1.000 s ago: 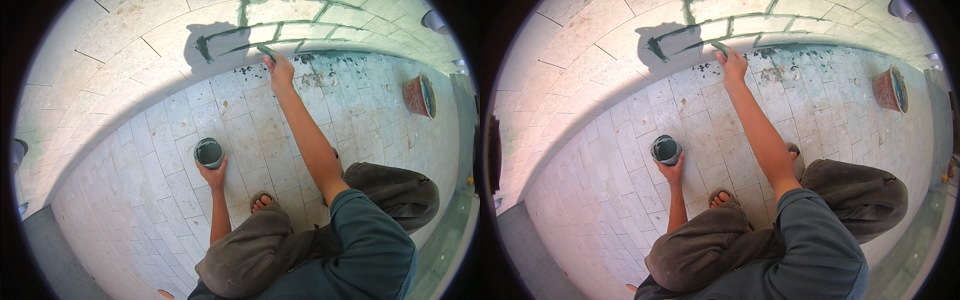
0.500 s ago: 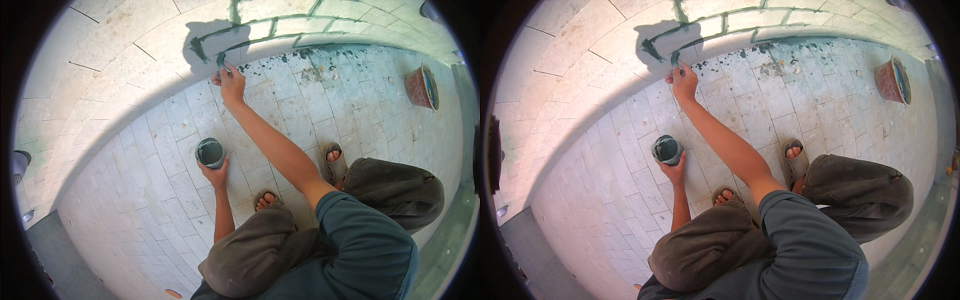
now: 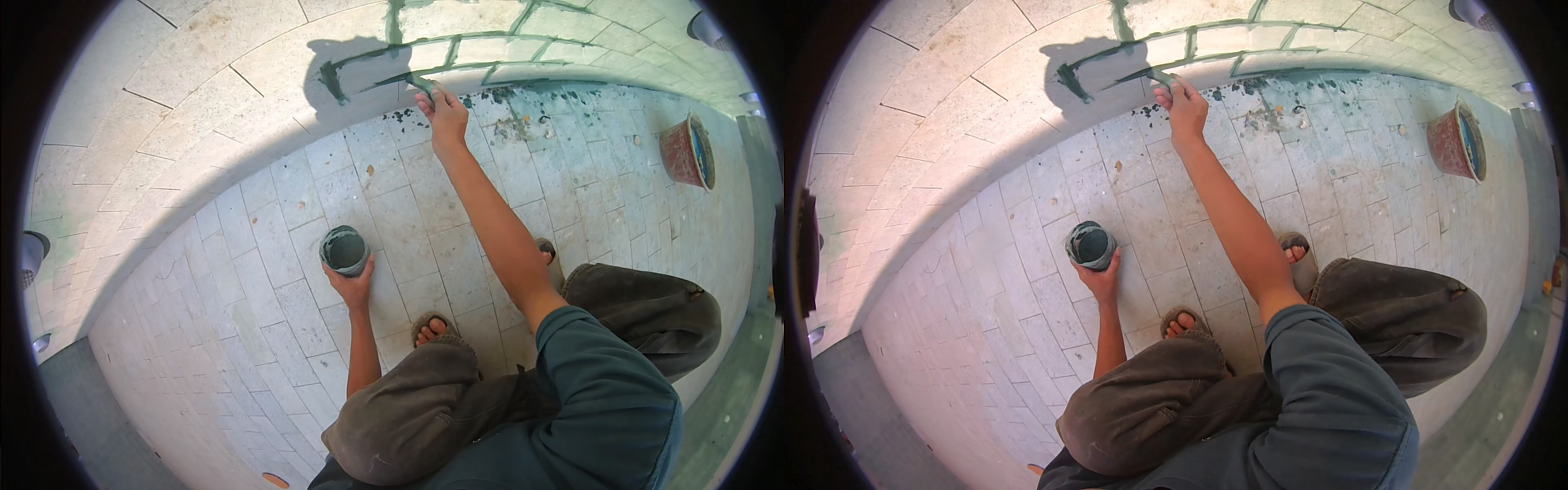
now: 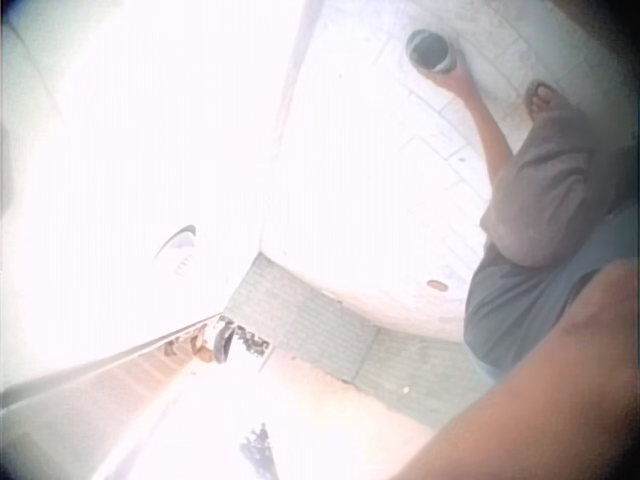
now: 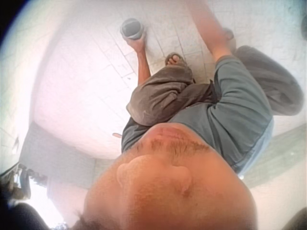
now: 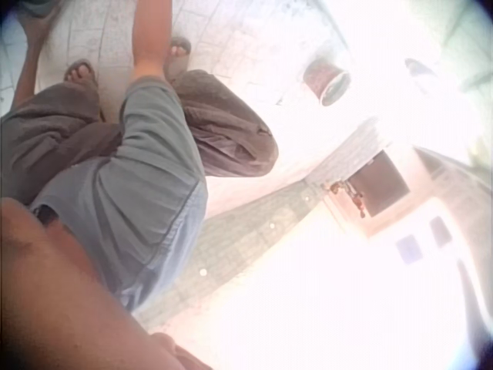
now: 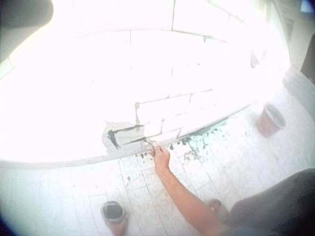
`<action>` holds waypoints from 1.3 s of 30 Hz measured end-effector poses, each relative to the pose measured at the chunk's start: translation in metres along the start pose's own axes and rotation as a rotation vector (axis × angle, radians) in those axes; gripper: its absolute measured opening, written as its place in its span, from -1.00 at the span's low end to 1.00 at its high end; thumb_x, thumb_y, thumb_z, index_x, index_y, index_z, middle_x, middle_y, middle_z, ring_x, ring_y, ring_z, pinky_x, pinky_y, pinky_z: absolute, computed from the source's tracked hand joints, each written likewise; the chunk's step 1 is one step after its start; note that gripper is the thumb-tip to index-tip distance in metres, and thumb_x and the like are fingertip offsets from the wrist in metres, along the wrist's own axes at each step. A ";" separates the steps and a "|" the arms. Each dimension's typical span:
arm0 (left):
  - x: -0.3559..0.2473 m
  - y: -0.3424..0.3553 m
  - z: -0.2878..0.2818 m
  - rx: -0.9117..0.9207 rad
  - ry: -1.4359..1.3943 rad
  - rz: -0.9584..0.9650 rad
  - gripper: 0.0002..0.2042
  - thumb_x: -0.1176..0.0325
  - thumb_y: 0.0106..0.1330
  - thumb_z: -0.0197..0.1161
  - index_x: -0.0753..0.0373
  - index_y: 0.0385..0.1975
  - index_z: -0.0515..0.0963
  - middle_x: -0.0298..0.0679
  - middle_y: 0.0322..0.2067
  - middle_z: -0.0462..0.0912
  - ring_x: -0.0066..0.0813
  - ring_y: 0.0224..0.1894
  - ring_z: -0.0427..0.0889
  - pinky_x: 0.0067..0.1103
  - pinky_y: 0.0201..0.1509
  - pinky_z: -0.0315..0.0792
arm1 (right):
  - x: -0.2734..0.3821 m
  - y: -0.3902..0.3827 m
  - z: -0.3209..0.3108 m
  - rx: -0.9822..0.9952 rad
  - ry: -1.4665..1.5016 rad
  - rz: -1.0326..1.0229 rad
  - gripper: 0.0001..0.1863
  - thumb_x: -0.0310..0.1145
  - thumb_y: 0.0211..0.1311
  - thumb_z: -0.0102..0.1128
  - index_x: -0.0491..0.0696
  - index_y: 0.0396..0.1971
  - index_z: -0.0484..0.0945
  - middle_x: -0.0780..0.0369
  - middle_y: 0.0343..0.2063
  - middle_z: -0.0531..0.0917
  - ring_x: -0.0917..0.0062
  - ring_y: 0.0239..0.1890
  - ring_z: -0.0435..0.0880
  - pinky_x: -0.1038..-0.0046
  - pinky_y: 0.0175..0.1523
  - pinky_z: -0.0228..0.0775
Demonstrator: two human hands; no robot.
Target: The person applies grout to the gaps between wall tiles using a small scraper, dipping the tool into a plastic container of green grout and smoothing it into the horizontal and vertical seams.
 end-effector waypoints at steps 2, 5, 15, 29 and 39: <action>-0.001 0.000 0.001 0.003 -0.005 -0.002 -0.17 0.27 -0.05 0.64 0.41 0.20 0.29 -0.04 0.07 0.47 -0.23 0.10 0.50 -0.41 0.23 0.35 | 0.006 0.006 -0.013 -0.041 0.053 -0.013 -0.67 -0.49 0.42 0.01 -0.32 0.10 0.48 0.09 -0.29 0.68 0.49 -0.32 0.73 0.57 -0.21 0.62; -0.002 0.001 0.001 0.009 0.031 -0.004 -0.16 0.25 -0.05 0.64 0.42 0.20 0.28 -0.04 0.07 0.47 -0.22 0.10 0.50 -0.40 0.23 0.35 | 0.005 0.004 -0.016 -0.070 0.032 -0.057 -0.66 -0.49 0.43 -0.01 -0.32 0.12 0.46 0.10 -0.27 0.67 0.49 -0.32 0.73 0.57 -0.22 0.62; 0.010 0.000 0.006 0.013 -0.011 -0.101 -0.07 0.19 -0.10 0.65 0.46 0.24 0.24 0.06 0.09 0.43 -0.05 0.15 0.45 -0.28 0.26 0.30 | -0.059 -0.047 0.066 0.182 -0.148 -0.058 -0.63 -0.46 0.43 0.01 -0.29 0.15 0.48 0.15 -0.43 0.66 0.50 -0.43 0.72 0.55 -0.40 0.61; 0.002 -0.002 -0.002 -0.012 0.072 -0.014 -0.07 0.19 -0.11 0.66 0.45 0.24 0.25 0.06 0.11 0.43 -0.04 0.16 0.45 -0.26 0.24 0.33 | 0.013 0.009 -0.015 -0.107 -0.059 -0.129 -0.65 -0.47 0.44 -0.03 -0.28 0.13 0.49 0.08 -0.28 0.68 0.51 -0.34 0.74 0.56 -0.34 0.60; 0.001 0.000 0.007 0.005 0.034 -0.025 -0.12 0.27 -0.09 0.65 0.39 0.23 0.28 -0.03 0.09 0.47 -0.20 0.14 0.48 -0.39 0.25 0.34 | -0.063 -0.058 0.081 0.308 -0.256 0.008 -0.66 -0.46 0.41 0.03 -0.28 0.10 0.52 0.15 -0.40 0.69 0.54 -0.42 0.74 0.58 -0.44 0.59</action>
Point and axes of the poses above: each hand's wrist, its own y-axis towards the middle knuckle, its own z-axis out of the palm, x = y × z, the point moved 8 cm from there along y, towards the middle knuckle
